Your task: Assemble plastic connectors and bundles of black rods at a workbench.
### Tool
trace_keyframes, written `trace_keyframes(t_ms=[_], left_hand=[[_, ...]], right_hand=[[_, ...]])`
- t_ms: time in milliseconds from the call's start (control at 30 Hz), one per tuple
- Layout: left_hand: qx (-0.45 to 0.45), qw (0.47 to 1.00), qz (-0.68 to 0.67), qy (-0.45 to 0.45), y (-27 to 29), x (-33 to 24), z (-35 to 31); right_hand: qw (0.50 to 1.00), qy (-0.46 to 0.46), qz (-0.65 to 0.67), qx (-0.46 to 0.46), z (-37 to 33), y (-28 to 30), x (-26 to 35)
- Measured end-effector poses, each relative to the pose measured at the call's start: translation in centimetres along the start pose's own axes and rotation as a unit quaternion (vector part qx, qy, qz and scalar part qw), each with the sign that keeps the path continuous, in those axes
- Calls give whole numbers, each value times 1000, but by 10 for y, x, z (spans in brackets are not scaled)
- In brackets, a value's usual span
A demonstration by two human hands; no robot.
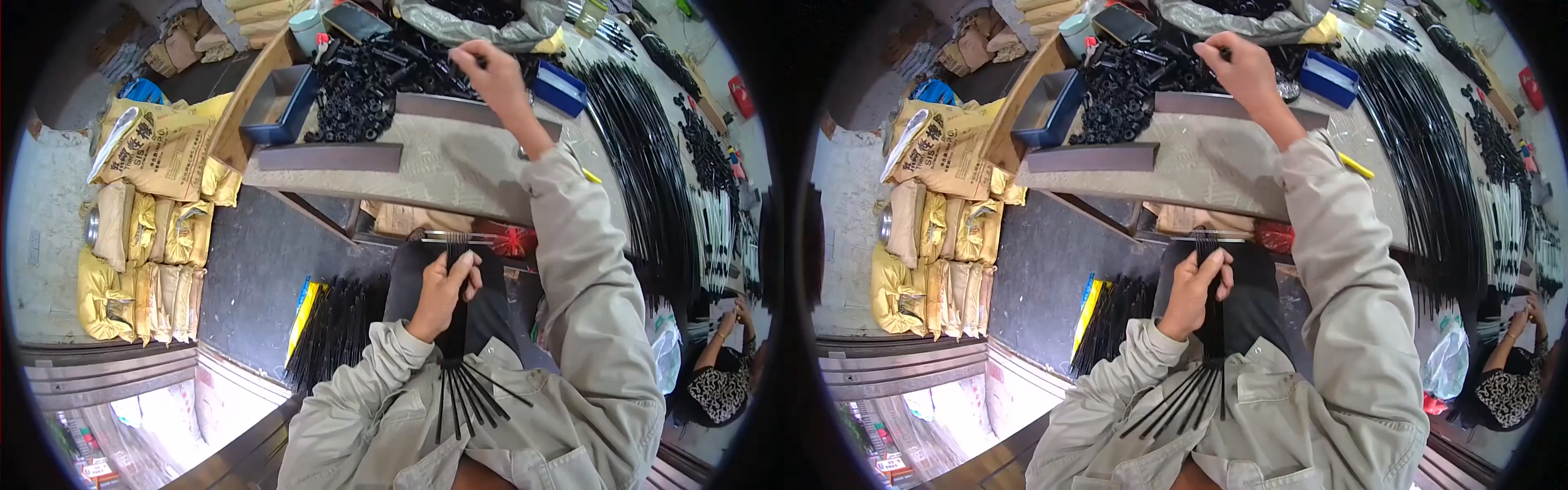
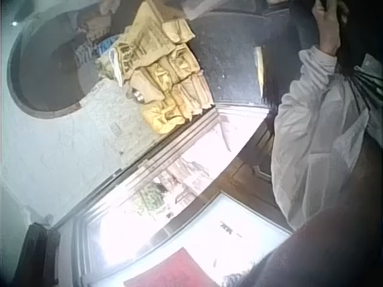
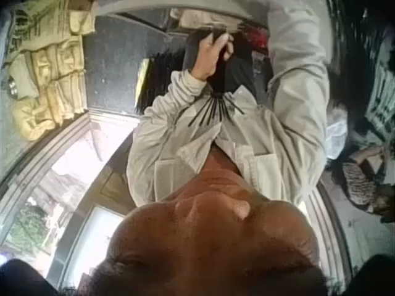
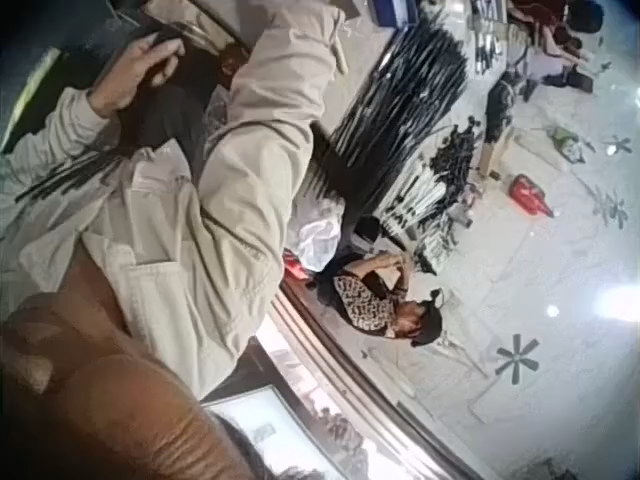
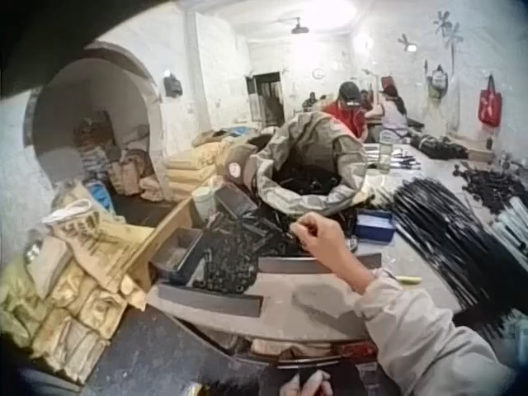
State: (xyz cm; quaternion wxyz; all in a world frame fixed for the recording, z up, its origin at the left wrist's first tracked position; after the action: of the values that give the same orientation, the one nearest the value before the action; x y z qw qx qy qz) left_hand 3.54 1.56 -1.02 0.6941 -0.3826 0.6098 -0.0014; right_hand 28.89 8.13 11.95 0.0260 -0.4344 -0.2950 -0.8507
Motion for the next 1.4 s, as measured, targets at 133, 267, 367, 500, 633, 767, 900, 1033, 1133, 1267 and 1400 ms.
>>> trace_keyframes(t_ms=[133, 267, 367, 500, 633, 767, 900, 1033, 1133, 1267, 1400], left_hand=[[-1, 998, -40, -38, 3, 1, -3], [17, 998, -45, -48, -12, 5, -10], [18, 998, -39, -35, -23, 5, -11], [21, 999, -42, -17, -31, 5, -15], [24, 999, -31, -26, -35, 4, -20], [34, 996, 13, -77, -37, 2, -27], [32, 996, 23, -85, -45, -2, -33], [35, 993, 8, -111, -48, -5, -40], [43, 991, 13, -130, -53, -7, -45], [59, 988, 14, -141, -55, -9, -49], [50, 990, 10, -129, -58, -10, -52]], right_hand=[[902, -200, 285, 255, -98, 22, 16], [872, -265, 261, 320, -162, 25, -2], [892, -262, 199, 309, -179, 34, -8], [866, -286, 252, 324, -189, 45, -11], [843, -297, 303, 330, -191, 52, -14], [829, -309, 358, 298, -191, 56, -18], [806, -314, 400, 303, -196, 56, -14], [805, -301, 414, 299, -198, 56, -8], [791, -308, 428, 311, -200, 52, -7], [779, -305, 439, 327, -206, 47, -4], [783, -310, 441, 310, -207, 47, 0]])
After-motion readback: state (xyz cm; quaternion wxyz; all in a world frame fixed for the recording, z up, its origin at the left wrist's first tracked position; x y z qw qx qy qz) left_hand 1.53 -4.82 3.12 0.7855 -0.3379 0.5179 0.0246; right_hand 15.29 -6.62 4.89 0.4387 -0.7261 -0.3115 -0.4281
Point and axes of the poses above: each hand's wrist, its own z-axis towards the middle knuckle, its own y-axis out of the back of the hand, x = y × z, the point moved 4 cm from there along z, towards the middle knuckle, and after that the axes turned 15 degrees about -y, right-handed, at the moved point
